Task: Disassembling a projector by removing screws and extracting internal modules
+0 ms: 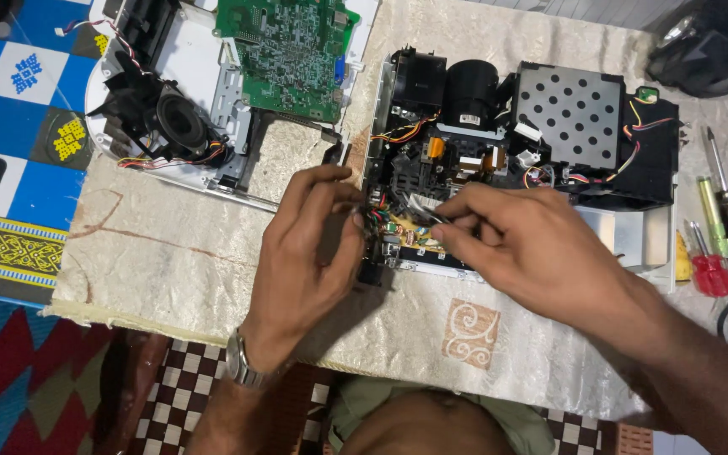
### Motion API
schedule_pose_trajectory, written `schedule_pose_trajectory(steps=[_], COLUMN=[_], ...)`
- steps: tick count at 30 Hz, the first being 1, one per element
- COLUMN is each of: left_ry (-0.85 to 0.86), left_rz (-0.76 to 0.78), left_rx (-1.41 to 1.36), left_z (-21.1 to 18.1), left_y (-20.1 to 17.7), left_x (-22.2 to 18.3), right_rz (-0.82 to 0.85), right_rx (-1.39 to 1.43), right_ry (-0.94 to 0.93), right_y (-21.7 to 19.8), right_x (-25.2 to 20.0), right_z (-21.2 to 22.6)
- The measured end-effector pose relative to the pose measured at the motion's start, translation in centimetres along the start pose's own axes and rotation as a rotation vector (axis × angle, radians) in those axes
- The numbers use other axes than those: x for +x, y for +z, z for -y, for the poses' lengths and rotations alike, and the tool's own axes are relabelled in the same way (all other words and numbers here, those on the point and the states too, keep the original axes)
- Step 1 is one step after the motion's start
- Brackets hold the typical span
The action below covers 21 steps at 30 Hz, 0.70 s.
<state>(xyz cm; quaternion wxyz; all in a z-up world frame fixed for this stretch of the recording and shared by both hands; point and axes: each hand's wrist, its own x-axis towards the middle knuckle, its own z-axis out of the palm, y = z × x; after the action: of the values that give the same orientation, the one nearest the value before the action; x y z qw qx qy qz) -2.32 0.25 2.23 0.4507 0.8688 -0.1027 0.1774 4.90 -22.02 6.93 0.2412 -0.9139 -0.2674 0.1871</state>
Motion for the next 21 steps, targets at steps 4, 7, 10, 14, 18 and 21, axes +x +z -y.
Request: schedule_pose_trajectory(steps=[4,7,10,14,18,21], left_ry=[0.036,0.018,-0.023,-0.104,-0.153,-0.098], left_rz=[-0.011,0.001,-0.028,0.031,0.117,0.122], left_rx=[0.022,0.097,0.142,0.234,0.475,0.606], left_z=[-1.5,-1.3,-0.7,-0.3,-0.2,-0.6], left_y=[-0.5,-0.1,0.4,1.5,2.4,2.3], left_x=[-1.9,-2.5,-1.9,-1.1,-0.3,0.1], right_rz=[0.004,-0.213,-0.318,-0.262,-0.262,-0.429], right_rx=[0.025,-0.038,-0.027,0.120,0.044,0.008], right_ry=[0.088,-0.090,-0.078,-0.058,-0.156,-0.198], right_y=[-1.3,-2.3,-2.4,-0.8,-0.3,-2.0], right_x=[-2.3,-3.5,-3.9,-3.7,-3.6,-4.7], right_z=[-2.6,-3.5,-3.6,-3.8,-3.6,-4.4])
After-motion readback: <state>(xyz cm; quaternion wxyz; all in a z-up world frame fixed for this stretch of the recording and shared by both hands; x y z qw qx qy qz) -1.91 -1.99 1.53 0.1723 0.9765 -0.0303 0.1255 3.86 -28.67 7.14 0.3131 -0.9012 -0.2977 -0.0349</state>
